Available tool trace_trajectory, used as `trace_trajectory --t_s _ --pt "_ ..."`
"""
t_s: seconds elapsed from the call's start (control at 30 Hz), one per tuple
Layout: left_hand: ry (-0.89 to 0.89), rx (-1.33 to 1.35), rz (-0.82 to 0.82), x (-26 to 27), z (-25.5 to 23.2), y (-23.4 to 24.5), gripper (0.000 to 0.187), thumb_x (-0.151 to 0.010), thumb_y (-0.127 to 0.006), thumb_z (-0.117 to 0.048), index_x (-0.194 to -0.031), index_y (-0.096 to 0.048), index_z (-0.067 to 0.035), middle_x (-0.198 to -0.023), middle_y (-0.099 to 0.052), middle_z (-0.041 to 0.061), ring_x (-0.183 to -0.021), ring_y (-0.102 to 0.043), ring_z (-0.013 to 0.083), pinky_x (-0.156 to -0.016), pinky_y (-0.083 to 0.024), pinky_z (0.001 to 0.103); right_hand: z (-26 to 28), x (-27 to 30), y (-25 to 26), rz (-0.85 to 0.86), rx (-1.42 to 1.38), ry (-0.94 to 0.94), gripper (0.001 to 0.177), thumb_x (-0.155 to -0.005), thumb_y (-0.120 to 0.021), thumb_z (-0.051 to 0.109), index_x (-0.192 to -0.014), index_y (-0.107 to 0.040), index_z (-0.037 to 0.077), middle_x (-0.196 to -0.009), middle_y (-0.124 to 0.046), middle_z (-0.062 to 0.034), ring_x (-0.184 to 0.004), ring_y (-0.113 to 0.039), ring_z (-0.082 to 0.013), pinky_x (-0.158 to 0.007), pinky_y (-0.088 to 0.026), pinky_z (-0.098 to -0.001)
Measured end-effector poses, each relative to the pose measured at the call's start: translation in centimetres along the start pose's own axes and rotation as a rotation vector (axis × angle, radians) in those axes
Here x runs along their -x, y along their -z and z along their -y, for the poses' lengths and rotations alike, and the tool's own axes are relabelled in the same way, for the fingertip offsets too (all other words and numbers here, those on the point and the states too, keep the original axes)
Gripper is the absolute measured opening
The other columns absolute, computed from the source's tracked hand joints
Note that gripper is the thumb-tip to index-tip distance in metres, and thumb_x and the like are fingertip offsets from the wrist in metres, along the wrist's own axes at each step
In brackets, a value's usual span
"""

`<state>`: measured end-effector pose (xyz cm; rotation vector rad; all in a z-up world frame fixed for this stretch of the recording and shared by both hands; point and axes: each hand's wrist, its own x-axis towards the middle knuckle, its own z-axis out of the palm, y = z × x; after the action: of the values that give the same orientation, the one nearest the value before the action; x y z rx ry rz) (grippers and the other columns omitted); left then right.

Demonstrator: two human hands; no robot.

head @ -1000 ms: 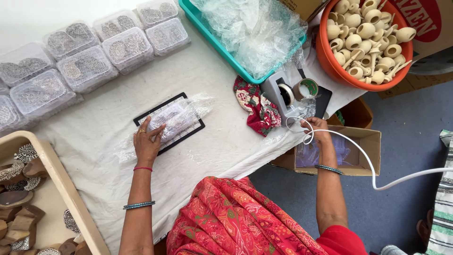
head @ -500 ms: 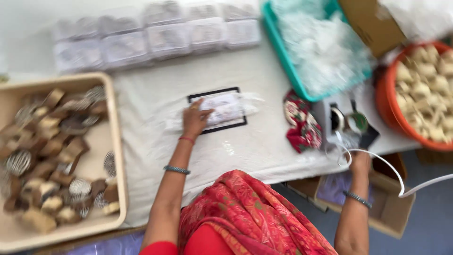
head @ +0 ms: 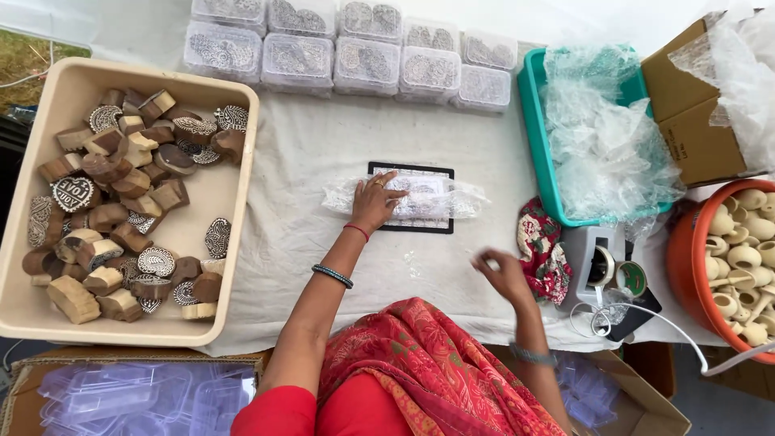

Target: The person cleans a wooden stamp with a cloth, places it into a small plastic case, and then wraps the case in bubble wrap before securing it with tape.

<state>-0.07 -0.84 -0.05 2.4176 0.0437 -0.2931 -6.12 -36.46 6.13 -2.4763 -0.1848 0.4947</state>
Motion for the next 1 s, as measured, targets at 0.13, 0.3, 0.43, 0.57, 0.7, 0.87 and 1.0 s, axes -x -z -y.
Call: trace_trajectory --t_s 0.13,0.3,0.43,0.57,0.7,0.87,1.0 --pt "0.001 -0.005 -0.021 0.0 0.0 -0.2 0.033 -0.096 -0.066 -0.027 -0.121 -0.072 -0.047 -0.162 -0.036 -0.011 -0.152 -0.027 0.0179 -0.126 -0.014 0.056 10.1 -8.2 0.4 0.083 0.042 0.164 0.024 -0.093 -0.072 0.029 -0.097 -0.074 0.005 -0.087 -0.077 -0.0106 -0.072 -0.070 -0.0210 -0.069 -0.056 -0.0376" --pt "0.026 0.022 -0.030 -0.1 -0.1 -0.2 0.035 -0.095 -0.067 -0.026 -0.122 -0.072 -0.048 -0.164 -0.035 -0.012 -0.152 -0.028 0.0171 -0.126 -0.015 0.055 14.2 -15.7 -0.6 0.211 0.305 0.378 0.016 -0.088 -0.074 0.023 -0.091 -0.076 0.007 -0.084 -0.076 -0.0105 -0.076 -0.070 -0.0289 -0.069 -0.053 -0.0421" --pt "0.033 0.024 -0.007 -0.1 -0.1 -0.2 0.038 -0.095 -0.067 -0.024 -0.124 -0.071 -0.049 -0.164 -0.034 -0.013 -0.153 -0.028 0.0159 -0.126 -0.015 0.055 15.8 -18.3 -1.6 0.338 0.493 0.405 0.012 -0.088 -0.074 0.022 -0.089 -0.077 0.010 -0.082 -0.075 -0.0086 -0.077 -0.069 -0.0291 -0.069 -0.053 -0.0428" --pt "0.045 0.024 -0.001 0.0 -0.2 -0.3 0.038 -0.096 -0.067 -0.024 -0.124 -0.070 -0.049 -0.163 -0.033 -0.014 -0.153 -0.027 0.0151 -0.127 -0.013 0.054 15.9 -19.7 -3.0 0.398 0.590 0.421 0.009 -0.089 -0.072 0.020 -0.090 -0.078 0.014 -0.081 -0.075 -0.0072 -0.076 -0.070 -0.0283 -0.067 -0.054 -0.0424" --pt "0.051 0.032 0.023 0.0 -0.2 0.1 0.041 -0.095 -0.067 -0.020 -0.125 -0.070 -0.049 -0.164 -0.032 -0.015 -0.153 -0.026 0.0149 -0.127 -0.013 0.053 15.4 -20.7 -4.3 0.424 0.689 0.430 0.009 -0.089 -0.071 0.019 -0.089 -0.079 0.015 -0.079 -0.074 -0.0080 -0.073 -0.070 -0.0291 -0.065 -0.054 -0.0431" --pt "0.052 0.021 0.031 0.3 -0.7 0.9 0.042 -0.094 -0.068 -0.021 -0.127 -0.069 -0.048 -0.164 -0.032 -0.015 -0.154 -0.025 0.0148 -0.128 -0.013 0.052 13.1 -22.3 -6.4 0.321 0.854 0.628 0.011 -0.086 -0.076 0.023 -0.082 -0.077 0.012 -0.076 -0.072 -0.0104 -0.076 -0.071 -0.0308 -0.064 -0.055 -0.0448" --pt "0.057 0.010 0.037 0.2 -0.8 0.9 0.043 -0.095 -0.067 -0.021 -0.127 -0.068 -0.049 -0.164 -0.032 -0.016 -0.153 -0.025 0.0140 -0.128 -0.013 0.051 15.2 -21.3 -5.2 0.300 0.912 0.620 0.012 -0.086 -0.078 0.025 -0.082 -0.076 0.014 -0.075 -0.073 -0.0080 -0.078 -0.072 -0.0274 -0.064 -0.056 -0.0437"
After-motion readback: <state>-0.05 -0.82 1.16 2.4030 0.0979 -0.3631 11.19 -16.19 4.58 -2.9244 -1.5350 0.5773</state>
